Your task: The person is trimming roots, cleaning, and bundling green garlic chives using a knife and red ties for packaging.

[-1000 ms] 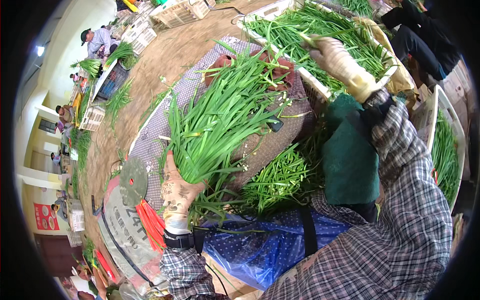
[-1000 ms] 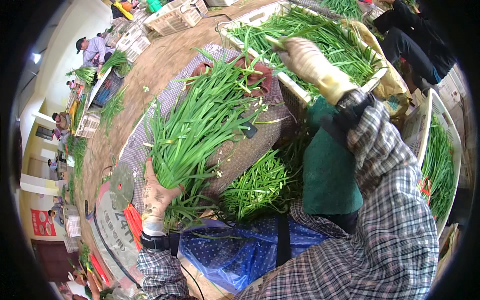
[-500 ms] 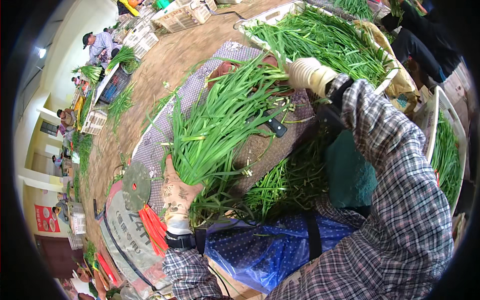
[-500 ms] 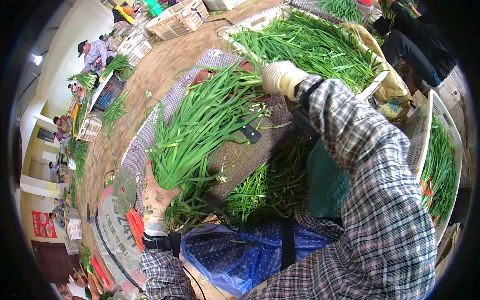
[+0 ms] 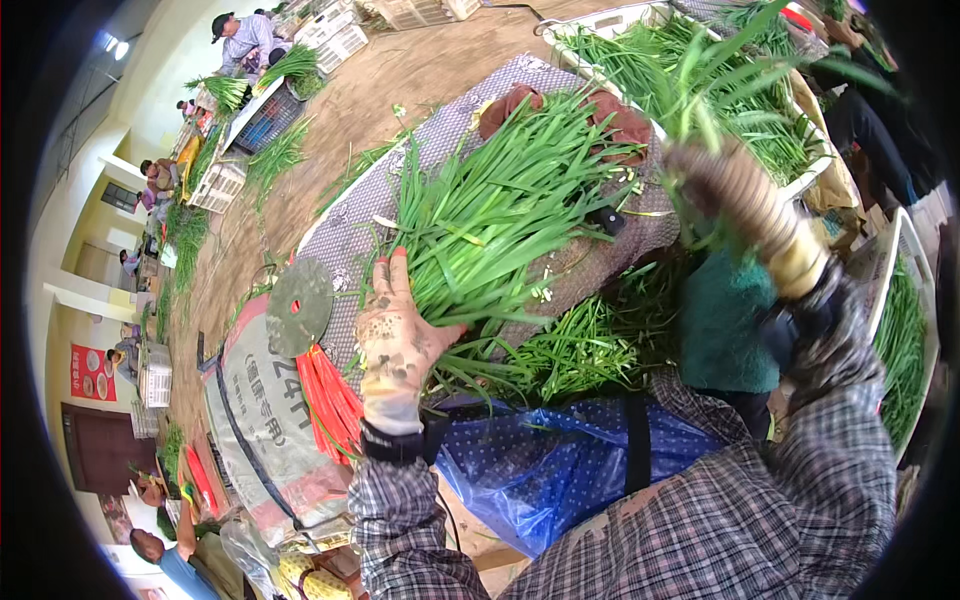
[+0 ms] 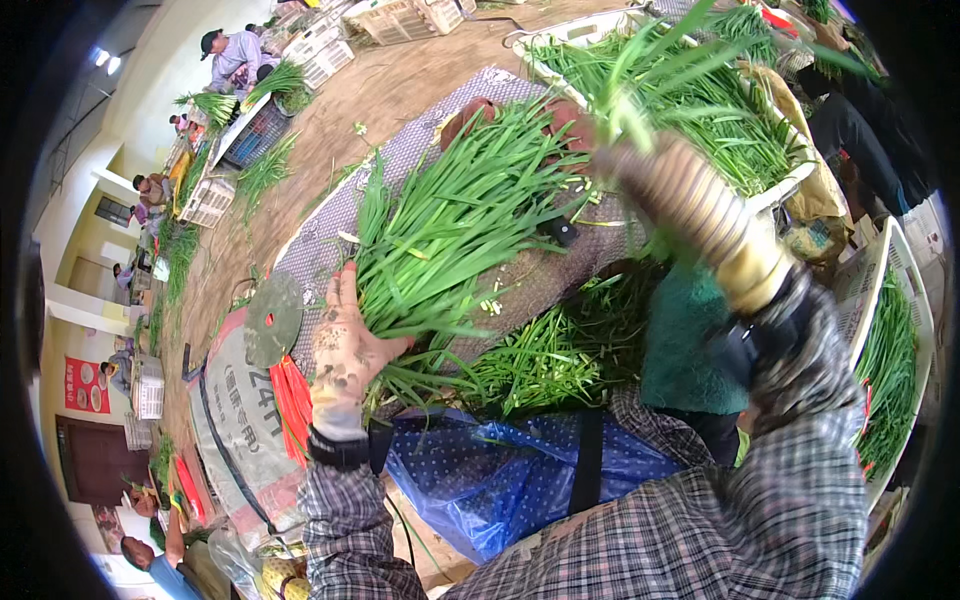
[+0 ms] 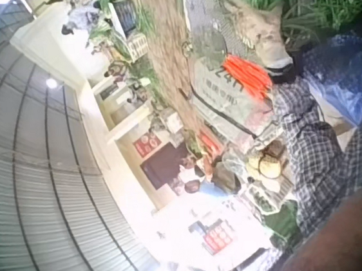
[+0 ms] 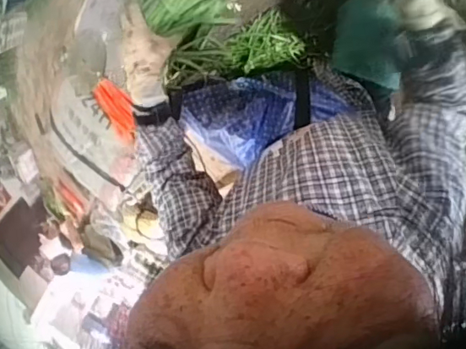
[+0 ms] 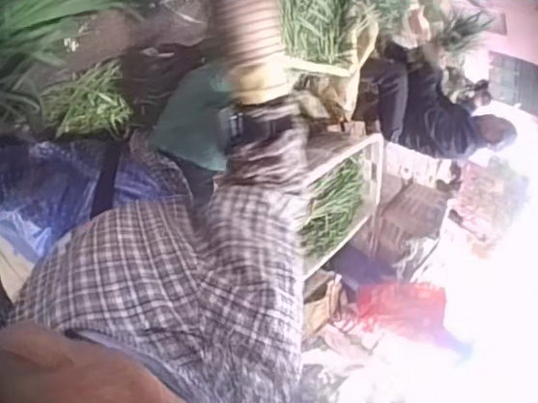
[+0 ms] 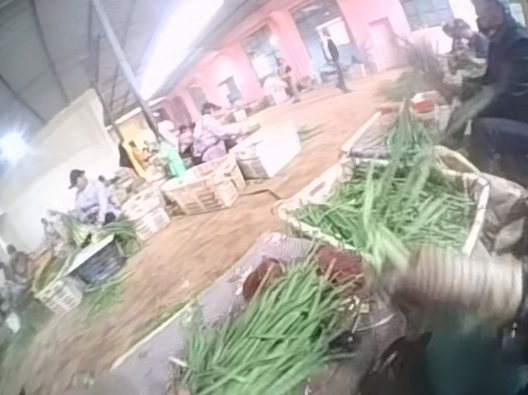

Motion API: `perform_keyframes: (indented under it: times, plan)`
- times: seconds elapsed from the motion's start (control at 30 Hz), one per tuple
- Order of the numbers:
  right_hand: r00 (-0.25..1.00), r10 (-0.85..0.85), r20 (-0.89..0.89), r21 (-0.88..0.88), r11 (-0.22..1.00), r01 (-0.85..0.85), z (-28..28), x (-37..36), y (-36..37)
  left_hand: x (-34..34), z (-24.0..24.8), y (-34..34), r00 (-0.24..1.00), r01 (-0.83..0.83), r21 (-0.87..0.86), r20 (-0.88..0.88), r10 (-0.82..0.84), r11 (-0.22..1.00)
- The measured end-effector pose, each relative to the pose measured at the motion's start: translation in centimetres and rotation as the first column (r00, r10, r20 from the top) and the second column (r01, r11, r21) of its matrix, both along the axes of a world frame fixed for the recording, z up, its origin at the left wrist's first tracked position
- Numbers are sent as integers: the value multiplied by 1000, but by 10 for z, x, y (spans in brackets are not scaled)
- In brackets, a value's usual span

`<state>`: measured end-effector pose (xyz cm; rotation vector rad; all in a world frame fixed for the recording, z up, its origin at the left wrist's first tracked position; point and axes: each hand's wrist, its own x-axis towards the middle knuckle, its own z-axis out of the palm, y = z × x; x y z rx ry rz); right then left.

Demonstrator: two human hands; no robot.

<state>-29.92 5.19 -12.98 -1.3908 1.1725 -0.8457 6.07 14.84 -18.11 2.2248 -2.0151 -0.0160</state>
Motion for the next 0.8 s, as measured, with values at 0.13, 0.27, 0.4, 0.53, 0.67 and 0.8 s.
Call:
perform_keyframes:
  times: [0.13,0.27,0.4,0.53,0.67,0.8]
  plan:
    - [978,98,183,234,962,-140,-28,97,70,-36,40,41,999,15,-135,46,-9,991]
    - [948,309,83,-87,949,-302,-59,150,102,-37,33,85,717,-93,-165,-696,-49,982]
    - [891,439,115,-93,898,-430,-71,173,123,-34,13,90,-67,-99,145,-988,139,984]
    - [798,586,-140,-338,729,-595,-64,168,121,-40,1,72,-54,-114,284,-958,280,952]
    - [462,403,-790,-170,580,-796,-20,118,100,-38,1,76,-265,-58,247,-938,224,967]
    - [568,-201,-798,-602,301,-740,21,116,75,-27,25,88,-83,21,439,-894,439,898]
